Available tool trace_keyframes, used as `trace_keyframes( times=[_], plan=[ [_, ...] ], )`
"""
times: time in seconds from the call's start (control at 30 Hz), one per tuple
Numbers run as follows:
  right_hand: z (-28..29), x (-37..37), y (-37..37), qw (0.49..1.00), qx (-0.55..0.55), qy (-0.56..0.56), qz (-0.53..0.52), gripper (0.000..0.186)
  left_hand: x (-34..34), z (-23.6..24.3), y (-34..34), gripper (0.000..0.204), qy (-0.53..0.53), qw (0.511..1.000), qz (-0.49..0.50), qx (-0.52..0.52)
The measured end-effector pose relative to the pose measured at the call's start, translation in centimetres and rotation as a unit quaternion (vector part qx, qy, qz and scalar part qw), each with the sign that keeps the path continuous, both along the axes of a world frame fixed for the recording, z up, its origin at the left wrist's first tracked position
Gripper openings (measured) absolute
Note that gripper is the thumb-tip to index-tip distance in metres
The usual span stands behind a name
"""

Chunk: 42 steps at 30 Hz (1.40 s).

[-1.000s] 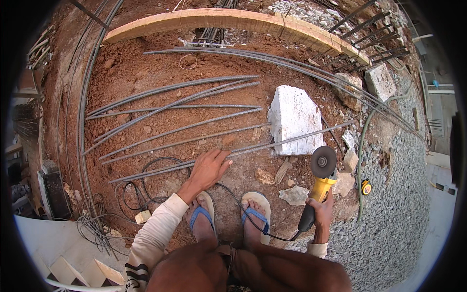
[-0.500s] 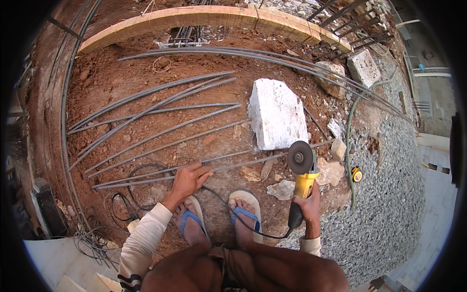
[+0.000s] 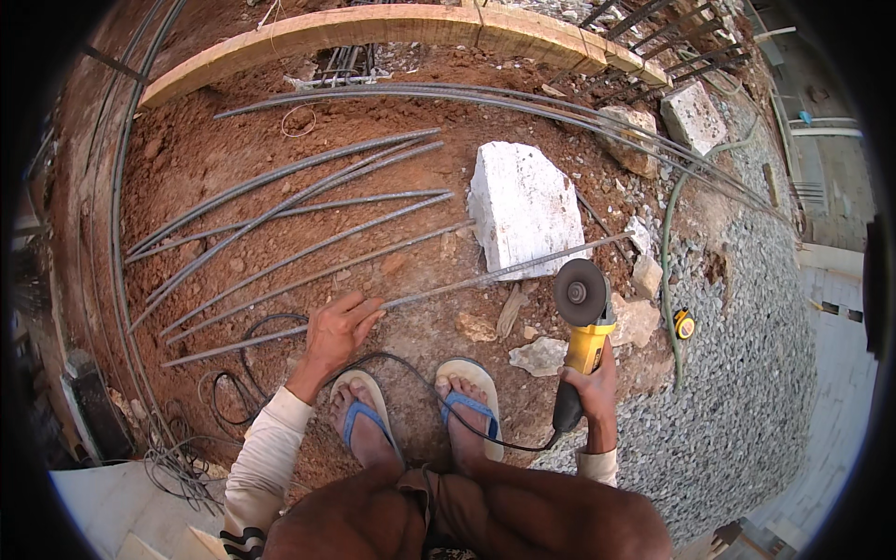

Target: The person uses an angle grinder to cut multiple steel rods on a construction site. They repeatedly pick up rods, position them on a concrete block, cut them, and set the cut pieces aside.

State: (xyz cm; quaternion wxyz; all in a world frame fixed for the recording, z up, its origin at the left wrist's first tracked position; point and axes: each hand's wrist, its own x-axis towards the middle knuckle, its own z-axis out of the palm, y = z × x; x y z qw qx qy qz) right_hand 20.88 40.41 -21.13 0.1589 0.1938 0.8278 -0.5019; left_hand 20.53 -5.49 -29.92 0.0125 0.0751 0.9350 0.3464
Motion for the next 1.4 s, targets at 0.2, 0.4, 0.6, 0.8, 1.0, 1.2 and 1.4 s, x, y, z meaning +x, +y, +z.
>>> trace_keyframes(
  times=[0.2,0.4,0.6,0.8,1.0,1.2,1.4],
  plan=[
    [-0.5,-0.5,-1.2,0.999,0.025,0.019,0.044,0.074,-1.5,1.4,0.7,0.022,0.023,1.000,0.001,-0.003],
    [-1.4,-1.7,-1.8,0.992,0.084,0.026,0.092,0.077,-2.5,1.5,1.3,0.021,-0.021,0.998,-0.028,-0.053],
    [-2.0,-2.9,-2.0,0.991,0.083,0.032,0.102,0.079,-3.1,1.3,0.6,0.027,0.034,0.992,-0.088,-0.082],
    [-1.8,-3.7,-2.4,0.990,0.085,0.009,0.115,0.082,-3.8,1.2,0.2,0.026,0.054,0.989,-0.105,-0.083],
    [-1.8,-3.8,-2.9,0.992,0.054,0.037,0.108,0.077,-3.8,1.3,0.1,0.027,0.052,0.989,-0.113,-0.074],
    [-2.0,-4.0,-2.8,0.993,0.050,0.024,0.109,0.076,-3.8,1.2,0.1,0.024,0.040,0.991,-0.108,-0.068],
    [-2.3,-4.1,-2.6,0.993,0.051,0.016,0.108,0.076,-3.7,0.8,0.0,0.027,0.039,0.991,-0.114,-0.063]
  ],
)
